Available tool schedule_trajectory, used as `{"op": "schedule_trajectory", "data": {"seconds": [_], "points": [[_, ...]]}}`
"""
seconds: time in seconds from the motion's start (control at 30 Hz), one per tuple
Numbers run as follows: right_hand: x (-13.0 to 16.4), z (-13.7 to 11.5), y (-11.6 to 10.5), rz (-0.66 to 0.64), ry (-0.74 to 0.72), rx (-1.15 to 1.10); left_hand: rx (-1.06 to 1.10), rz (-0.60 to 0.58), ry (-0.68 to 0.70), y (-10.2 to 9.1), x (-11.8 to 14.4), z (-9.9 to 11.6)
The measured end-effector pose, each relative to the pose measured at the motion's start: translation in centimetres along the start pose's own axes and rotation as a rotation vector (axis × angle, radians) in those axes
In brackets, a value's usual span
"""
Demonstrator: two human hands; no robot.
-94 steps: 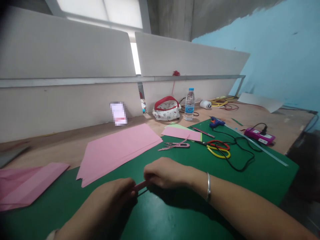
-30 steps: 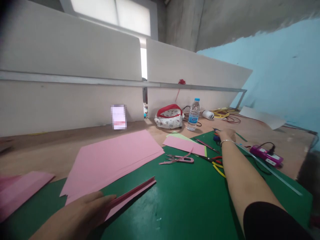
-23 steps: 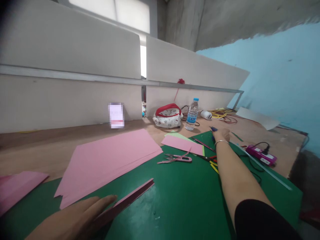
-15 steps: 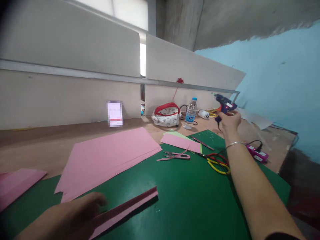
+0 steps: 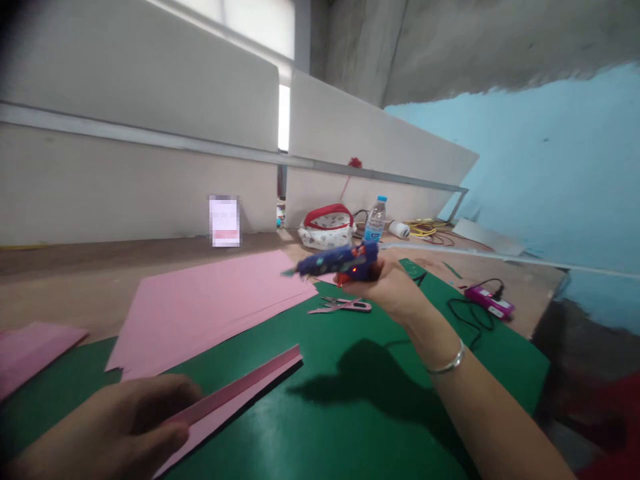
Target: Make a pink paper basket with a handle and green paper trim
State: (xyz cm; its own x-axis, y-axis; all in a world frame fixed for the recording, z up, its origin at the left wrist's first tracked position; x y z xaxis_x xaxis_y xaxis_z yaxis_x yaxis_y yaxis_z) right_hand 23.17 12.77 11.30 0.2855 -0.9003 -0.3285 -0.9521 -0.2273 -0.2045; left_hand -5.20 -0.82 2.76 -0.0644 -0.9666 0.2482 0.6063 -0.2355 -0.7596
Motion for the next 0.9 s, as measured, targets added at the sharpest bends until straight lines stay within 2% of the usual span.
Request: {"op": "schedule_trajectory", "data": {"seconds": [0.1, 0.17, 0.23, 0.43, 0.6, 0.7, 0.9], "points": [[1.9, 1.1, 3.0, -0.259, 0.099, 0.12, -0.007, -0.017, -0.058, 0.0, -0.1, -0.1], [3.1, 1.1, 4.1, -0.424, 0.059, 0.213, -0.008, -0.019, -0.048, 0.1, -0.2, -0.3], [3.8, 1.0, 4.5, -0.515, 0.001, 0.273, -0.009, -0.011, -0.051, 0.2, -0.4, -0.5], [4.3, 1.6, 4.6, -0.575, 0.095, 0.419, -0.058, 0.048, -0.088, 0.6, -0.1, -0.2], [4.5, 1.2, 5.2, -0.509, -0.095, 0.611, -0.131, 0.08, -0.05, 1.3, 0.7, 0.9], [4.7, 0.9, 5.3, -0.515, -0.189, 0.771, -0.18, 0.075, -0.036, 1.6, 1.0, 1.4], [4.7, 0.9, 5.1, -0.497, -0.204, 0.907, -0.188, 0.092, -0.002, 1.9, 1.2, 1.6]]}}
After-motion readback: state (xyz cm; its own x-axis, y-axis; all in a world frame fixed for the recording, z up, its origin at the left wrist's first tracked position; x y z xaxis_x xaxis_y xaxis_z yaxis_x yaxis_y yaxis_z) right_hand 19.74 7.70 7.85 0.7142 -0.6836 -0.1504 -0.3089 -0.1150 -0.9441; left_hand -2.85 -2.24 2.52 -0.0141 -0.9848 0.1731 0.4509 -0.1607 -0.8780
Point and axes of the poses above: each hand's wrist, its own x-axis away from the middle knuckle, its own y-axis out of the palm, z = x × y, the point moved 3 cm from there along -x, towards the middle knuckle, and after that the axes turned 6 degrees about -x, right-handed, at the moved point
